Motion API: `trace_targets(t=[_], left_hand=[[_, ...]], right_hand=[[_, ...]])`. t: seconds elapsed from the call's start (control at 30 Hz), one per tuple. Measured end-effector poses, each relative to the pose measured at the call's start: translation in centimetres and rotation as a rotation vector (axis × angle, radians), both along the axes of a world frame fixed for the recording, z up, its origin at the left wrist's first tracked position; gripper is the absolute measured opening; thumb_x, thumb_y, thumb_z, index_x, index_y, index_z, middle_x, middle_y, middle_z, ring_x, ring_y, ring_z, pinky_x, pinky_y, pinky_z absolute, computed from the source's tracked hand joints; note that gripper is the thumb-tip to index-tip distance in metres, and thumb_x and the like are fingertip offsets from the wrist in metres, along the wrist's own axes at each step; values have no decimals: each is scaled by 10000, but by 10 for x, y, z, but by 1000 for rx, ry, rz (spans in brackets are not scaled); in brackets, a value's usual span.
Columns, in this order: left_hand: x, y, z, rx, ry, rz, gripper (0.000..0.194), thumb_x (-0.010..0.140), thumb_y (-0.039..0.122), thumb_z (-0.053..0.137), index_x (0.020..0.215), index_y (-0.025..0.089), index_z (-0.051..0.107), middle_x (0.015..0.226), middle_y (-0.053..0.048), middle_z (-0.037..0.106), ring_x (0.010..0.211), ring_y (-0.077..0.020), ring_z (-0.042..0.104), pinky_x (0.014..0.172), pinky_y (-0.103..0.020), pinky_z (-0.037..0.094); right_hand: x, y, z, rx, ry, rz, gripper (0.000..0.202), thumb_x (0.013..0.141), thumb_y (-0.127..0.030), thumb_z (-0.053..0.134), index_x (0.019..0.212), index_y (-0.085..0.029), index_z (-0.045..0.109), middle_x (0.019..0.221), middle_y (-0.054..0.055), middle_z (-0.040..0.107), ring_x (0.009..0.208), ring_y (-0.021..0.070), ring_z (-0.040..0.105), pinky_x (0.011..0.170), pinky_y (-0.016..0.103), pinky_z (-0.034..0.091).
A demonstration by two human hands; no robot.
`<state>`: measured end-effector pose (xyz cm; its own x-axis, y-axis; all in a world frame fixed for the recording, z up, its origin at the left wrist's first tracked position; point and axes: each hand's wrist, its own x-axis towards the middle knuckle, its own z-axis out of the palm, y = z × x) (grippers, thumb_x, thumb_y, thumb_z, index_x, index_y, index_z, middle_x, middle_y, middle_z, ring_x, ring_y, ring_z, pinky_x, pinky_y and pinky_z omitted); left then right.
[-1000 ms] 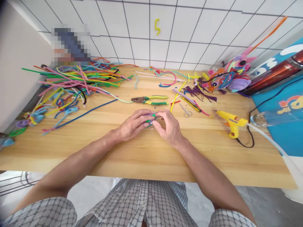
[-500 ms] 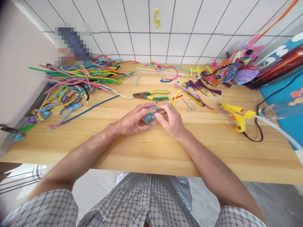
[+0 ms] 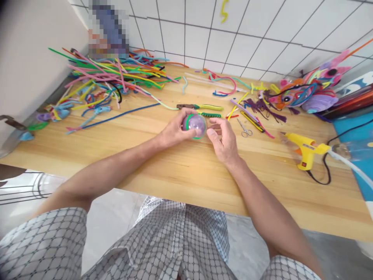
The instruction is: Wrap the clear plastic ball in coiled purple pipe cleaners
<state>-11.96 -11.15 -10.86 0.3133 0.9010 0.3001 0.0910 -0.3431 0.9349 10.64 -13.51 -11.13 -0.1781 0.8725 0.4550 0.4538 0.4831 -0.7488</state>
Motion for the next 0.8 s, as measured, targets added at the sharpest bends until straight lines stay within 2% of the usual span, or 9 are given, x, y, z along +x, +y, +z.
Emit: trace_targets(t=[0.07, 0.13, 0.2, 0.27, 0.5, 0.63, 0.7, 0.8], left_hand=[[-2, 5, 6, -299, -214, 50, 573, 849, 498, 819, 1287, 214, 583, 1333, -111, 721, 1155, -252, 729, 1001, -429, 627], [-5, 9, 10, -518, -394, 32, 534, 877, 532, 782, 1267, 217, 597, 1326, -111, 729, 1090, -243, 751, 911, -423, 655], [-7, 12, 12, -628, -498, -28, 520, 878, 557, 776, 1237, 208, 638, 1284, -111, 753, 1042, -244, 770, 864, -416, 667], [-9, 15, 11, -665, -551, -82, 496, 872, 568, 782, 1190, 201, 680, 1231, -106, 780, 1024, -247, 781, 853, -399, 670], [-11, 20, 4, -686, -619, -141, 416, 915, 568, 754, 1118, 208, 706, 1192, -101, 809, 1074, -279, 782, 874, -402, 671], [-9, 18, 5, -667, -596, -135, 460, 891, 581, 764, 1154, 214, 677, 1233, -100, 780, 1087, -270, 764, 875, -401, 664], [-6, 14, 5, -601, -536, -57, 525, 862, 579, 789, 1200, 210, 630, 1295, -110, 741, 1123, -268, 745, 919, -424, 655], [-2, 6, 3, -327, -337, 56, 684, 768, 553, 882, 1258, 191, 571, 1336, -126, 693, 1196, -288, 709, 1042, -460, 606]], right_hand=[[1, 0, -1, 23, 14, -5, 450, 1033, -622, 606, 1329, -283, 631, 1279, 117, 731, 1067, 291, 757, 865, 486, 662], [1, 1, -2, 47, -5, -7, 461, 1028, -610, 619, 1354, -284, 610, 1317, 127, 713, 1079, 293, 753, 859, 489, 662], [0, 0, -2, 61, -34, 3, 457, 1025, -585, 636, 1365, -283, 598, 1334, 131, 702, 1079, 290, 751, 854, 486, 663], [-1, 0, -3, 67, -52, 17, 445, 1022, -552, 654, 1371, -282, 593, 1335, 132, 699, 1075, 286, 751, 857, 487, 664], [-4, 0, -6, 56, -74, 43, 443, 1011, -534, 676, 1364, -278, 597, 1319, 132, 703, 1061, 290, 751, 845, 501, 672], [-4, 1, -7, 50, -62, 44, 448, 1010, -534, 681, 1370, -281, 595, 1313, 130, 707, 1066, 288, 753, 848, 498, 677], [-5, 0, -7, 40, -49, 48, 463, 1011, -537, 680, 1386, -283, 584, 1323, 132, 708, 1072, 289, 755, 851, 499, 679], [-7, -2, -6, 19, -21, 59, 524, 1000, -553, 698, 1426, -282, 553, 1355, 139, 704, 1092, 287, 755, 863, 489, 681]])
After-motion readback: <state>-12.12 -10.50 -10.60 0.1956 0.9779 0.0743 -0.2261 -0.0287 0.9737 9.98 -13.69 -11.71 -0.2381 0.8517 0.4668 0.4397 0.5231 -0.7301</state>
